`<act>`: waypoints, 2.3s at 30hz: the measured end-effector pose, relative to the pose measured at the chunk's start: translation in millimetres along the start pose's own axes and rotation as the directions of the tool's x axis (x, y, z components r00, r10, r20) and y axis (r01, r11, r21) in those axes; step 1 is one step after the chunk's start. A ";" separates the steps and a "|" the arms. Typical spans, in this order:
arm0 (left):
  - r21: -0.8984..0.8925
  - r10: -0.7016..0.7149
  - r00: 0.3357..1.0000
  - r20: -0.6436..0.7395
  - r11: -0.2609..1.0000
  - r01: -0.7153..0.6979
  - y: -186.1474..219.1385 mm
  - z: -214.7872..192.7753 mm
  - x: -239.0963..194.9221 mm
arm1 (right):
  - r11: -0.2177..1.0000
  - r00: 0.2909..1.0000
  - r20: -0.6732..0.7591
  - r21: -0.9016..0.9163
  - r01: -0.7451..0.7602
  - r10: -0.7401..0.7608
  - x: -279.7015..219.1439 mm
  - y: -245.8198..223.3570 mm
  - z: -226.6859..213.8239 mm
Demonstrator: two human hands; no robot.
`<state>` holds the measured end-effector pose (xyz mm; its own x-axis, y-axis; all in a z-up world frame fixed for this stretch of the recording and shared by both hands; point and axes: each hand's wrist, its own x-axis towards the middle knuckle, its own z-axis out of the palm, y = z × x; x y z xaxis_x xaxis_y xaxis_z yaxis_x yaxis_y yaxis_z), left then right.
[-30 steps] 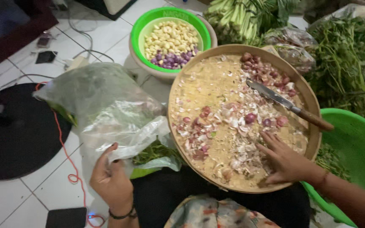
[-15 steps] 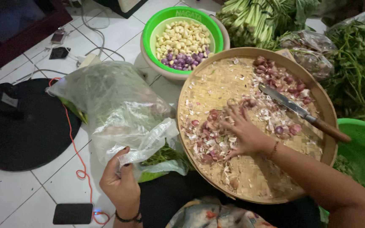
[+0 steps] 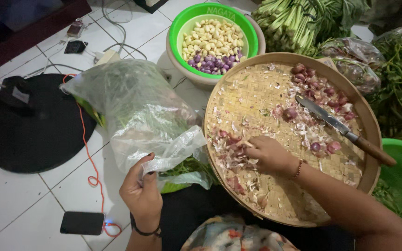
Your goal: The person sits on the floor and peels small red onions using a knife over a woven tray. They trim the ends and remove the outer skins, placing the peeled onions into a green bowl nearby.
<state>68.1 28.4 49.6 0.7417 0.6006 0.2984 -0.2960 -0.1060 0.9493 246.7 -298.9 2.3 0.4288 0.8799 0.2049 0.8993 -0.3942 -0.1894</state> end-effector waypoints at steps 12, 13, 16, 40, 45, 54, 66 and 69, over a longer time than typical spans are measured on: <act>-0.046 0.014 0.999 0.040 0.999 -0.012 2.2 4.3 1.1 | 0.964 0.959 -0.228 0.239 -0.113 0.169 13.6 -34.8 -22.7; -0.033 0.009 0.999 0.041 0.999 -0.008 3.5 4.6 0.9 | 0.956 0.969 -0.217 0.289 -0.054 0.120 24.3 -43.9 -18.0; -0.046 0.007 0.998 0.058 0.999 -0.004 8.0 3.6 -0.1 | 0.800 0.976 0.076 0.561 -0.211 0.204 70.6 -78.5 11.3; -0.008 0.013 0.999 0.051 1.000 -0.013 0.6 -9.1 -14.0 | 0.874 1.000 0.006 0.485 -0.030 0.031 116.0 -104.8 18.4; 0.013 0.048 0.998 0.034 0.999 -0.049 3.6 -2.1 -12.1 | 0.523 0.839 0.114 0.735 -0.432 0.533 68.6 -30.6 -11.3; -0.032 0.051 0.999 0.008 0.998 -0.051 1.5 2.7 -10.1 | 0.941 0.974 0.094 0.251 -0.225 0.207 19.2 -36.0 -4.6; 0.004 -0.057 0.998 -0.033 0.998 0.057 2.5 -0.5 -9.6 | 0.949 0.987 0.035 0.271 -0.162 0.158 57.3 -58.5 17.9; 0.066 0.036 0.999 -0.019 0.997 -0.034 3.7 -1.3 -8.1 | 0.958 0.985 0.167 0.286 -0.014 -0.035 12.7 -53.8 3.0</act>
<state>60.3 24.2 50.6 0.7193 0.6113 0.3302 -0.2811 -0.1786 0.9429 203.6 -265.8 12.2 0.3766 0.9251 0.0483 0.8311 -0.3143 -0.4588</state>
